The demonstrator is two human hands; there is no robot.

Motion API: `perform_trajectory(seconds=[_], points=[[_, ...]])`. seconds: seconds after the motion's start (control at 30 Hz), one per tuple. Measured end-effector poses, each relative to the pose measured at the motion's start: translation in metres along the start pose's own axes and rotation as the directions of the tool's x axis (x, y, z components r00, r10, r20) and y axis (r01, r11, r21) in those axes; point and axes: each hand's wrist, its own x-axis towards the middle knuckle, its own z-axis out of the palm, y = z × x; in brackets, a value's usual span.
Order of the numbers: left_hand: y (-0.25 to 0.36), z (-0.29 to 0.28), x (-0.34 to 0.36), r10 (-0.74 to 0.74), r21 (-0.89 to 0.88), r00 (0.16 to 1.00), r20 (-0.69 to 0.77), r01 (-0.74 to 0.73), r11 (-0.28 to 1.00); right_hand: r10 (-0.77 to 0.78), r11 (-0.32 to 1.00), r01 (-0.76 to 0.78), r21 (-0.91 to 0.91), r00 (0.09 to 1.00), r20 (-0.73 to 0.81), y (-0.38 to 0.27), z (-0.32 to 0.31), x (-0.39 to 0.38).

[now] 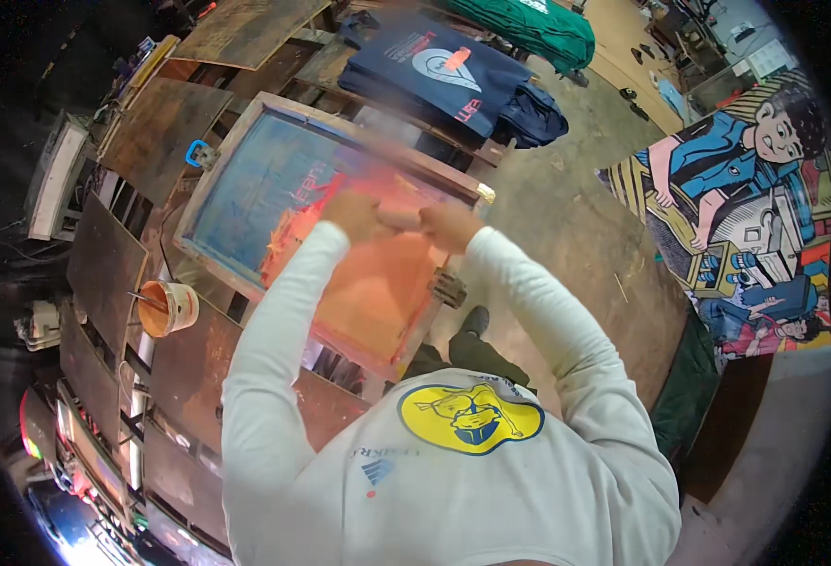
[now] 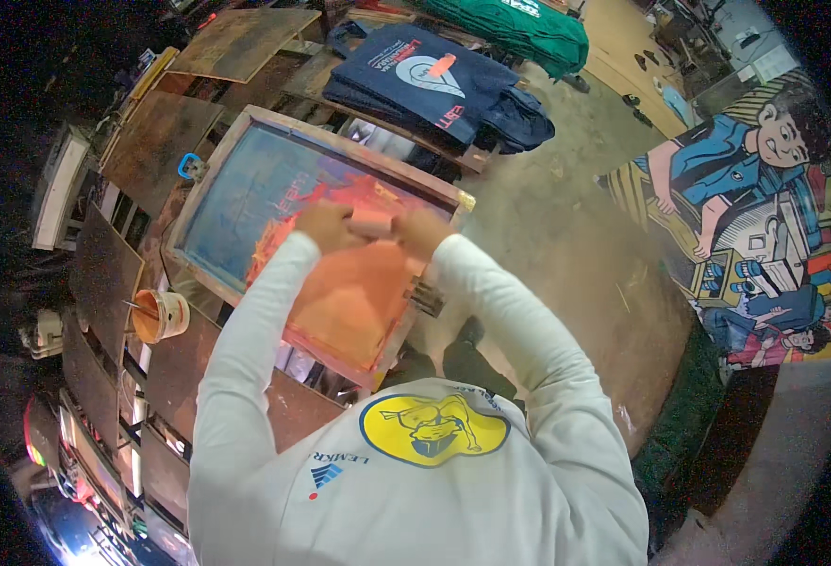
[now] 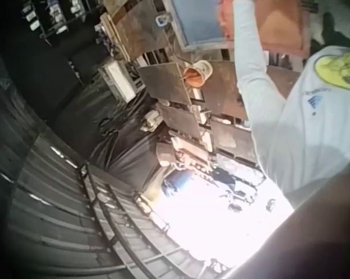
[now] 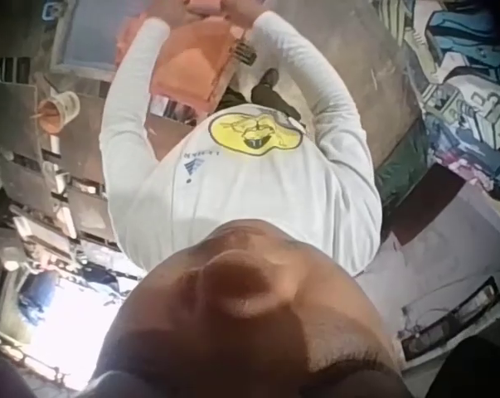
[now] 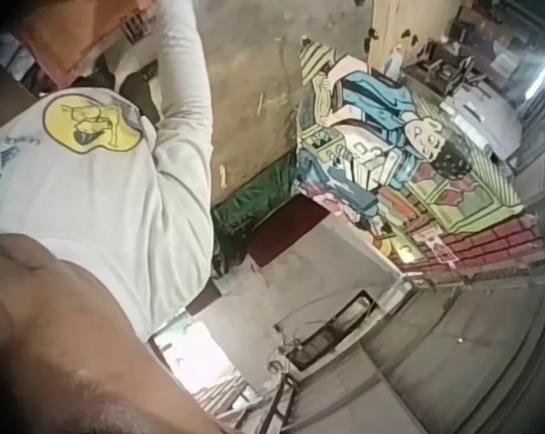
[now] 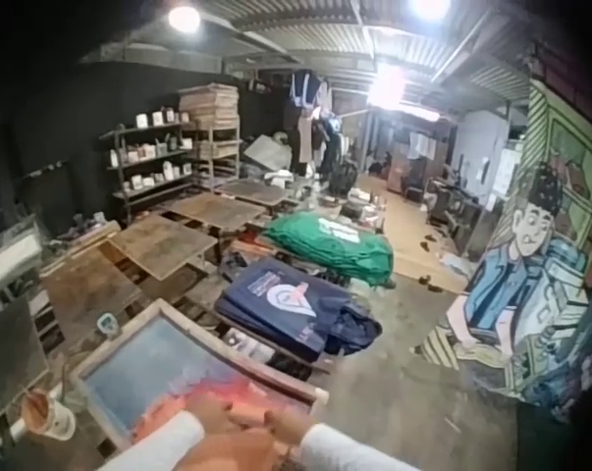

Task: Screen printing a design onto a tote bag.

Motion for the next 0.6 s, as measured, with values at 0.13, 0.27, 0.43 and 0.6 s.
perform_trajectory(seconds=[0.13,0.27,0.43,0.6], points=[[0.006,0.014,0.064,0.067,-0.051,0.997,-0.034,-0.069,0.996,-0.034,0.993,0.029,-0.111,0.998,-0.044,0.053,-0.005,0.011],[0.007,0.022,0.077,0.122,0.053,0.993,0.007,-0.122,0.991,-0.062,0.969,0.054,-0.24,0.998,-0.026,0.049,0.003,0.009],[0.01,0.016,0.059,0.239,0.05,0.97,0.042,-0.241,0.969,0.163,0.986,-0.167,0.001,0.962,-0.22,0.016,0.026,-0.018],[-0.006,0.026,0.012,0.262,0.017,0.963,0.068,-0.264,0.964,0.256,0.966,-0.25,0.06,0.953,-0.161,-0.05,0.038,-0.046]])
